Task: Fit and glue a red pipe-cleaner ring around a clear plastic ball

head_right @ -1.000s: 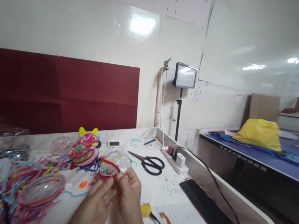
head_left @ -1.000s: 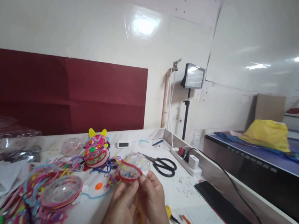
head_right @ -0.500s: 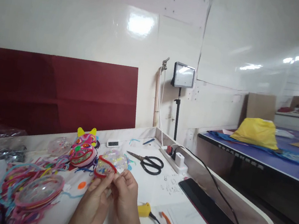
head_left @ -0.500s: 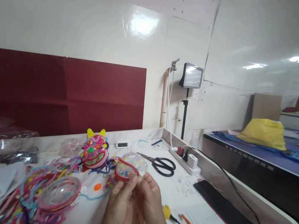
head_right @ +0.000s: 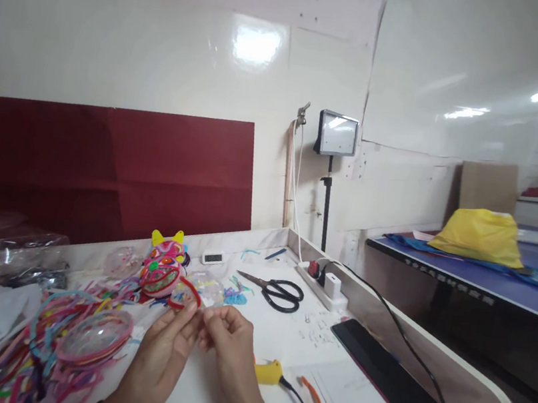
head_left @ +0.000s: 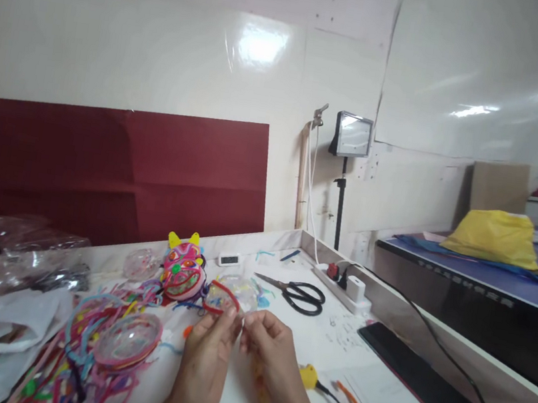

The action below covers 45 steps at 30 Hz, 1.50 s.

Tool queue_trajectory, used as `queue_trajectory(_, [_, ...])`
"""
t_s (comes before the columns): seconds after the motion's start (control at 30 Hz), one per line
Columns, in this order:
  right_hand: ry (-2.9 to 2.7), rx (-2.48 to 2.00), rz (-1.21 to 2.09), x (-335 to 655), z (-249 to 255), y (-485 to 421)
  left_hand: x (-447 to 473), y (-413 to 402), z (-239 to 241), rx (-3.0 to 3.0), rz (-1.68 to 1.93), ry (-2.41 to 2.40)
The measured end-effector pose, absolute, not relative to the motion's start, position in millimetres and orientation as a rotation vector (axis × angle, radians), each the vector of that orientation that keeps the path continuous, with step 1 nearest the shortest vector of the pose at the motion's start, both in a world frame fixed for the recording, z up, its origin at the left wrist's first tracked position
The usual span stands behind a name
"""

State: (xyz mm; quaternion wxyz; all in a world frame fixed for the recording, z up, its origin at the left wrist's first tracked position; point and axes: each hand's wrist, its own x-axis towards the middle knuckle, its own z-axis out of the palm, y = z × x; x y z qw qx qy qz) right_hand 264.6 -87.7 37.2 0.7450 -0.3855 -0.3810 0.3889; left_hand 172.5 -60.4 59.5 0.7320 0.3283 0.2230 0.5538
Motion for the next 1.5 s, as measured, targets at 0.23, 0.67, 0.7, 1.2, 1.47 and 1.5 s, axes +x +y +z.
queue_trajectory(0.23, [-0.957,-1.080,0.619,289.0,54.6,-108.6,141.3,-57.8,56.2,0.643,1.252,0.625])
queue_trajectory(0.67, [-1.993,-2.262,-0.180,303.3,21.7,-152.6,135.6,-51.7,65.1,0.540,1.226,0.634])
queue_trajectory(0.7, [-2.020,-2.256,-0.184,304.9,19.3,-147.0,136.1,-51.6,65.7,0.534,1.224,0.630])
queue_trajectory(1.2, [-2.066,-2.258,-0.177,308.4,12.1,-122.6,122.2,-44.3,78.3,0.485,1.256,0.568])
queue_trajectory(1.47, [-1.725,-1.636,0.192,315.6,41.5,-175.0,117.6,-40.3,81.7,0.429,1.268,0.544])
queue_trajectory(1.5, [-1.685,-1.580,0.178,313.3,44.6,-180.7,118.4,-40.3,81.9,0.434,1.262,0.543])
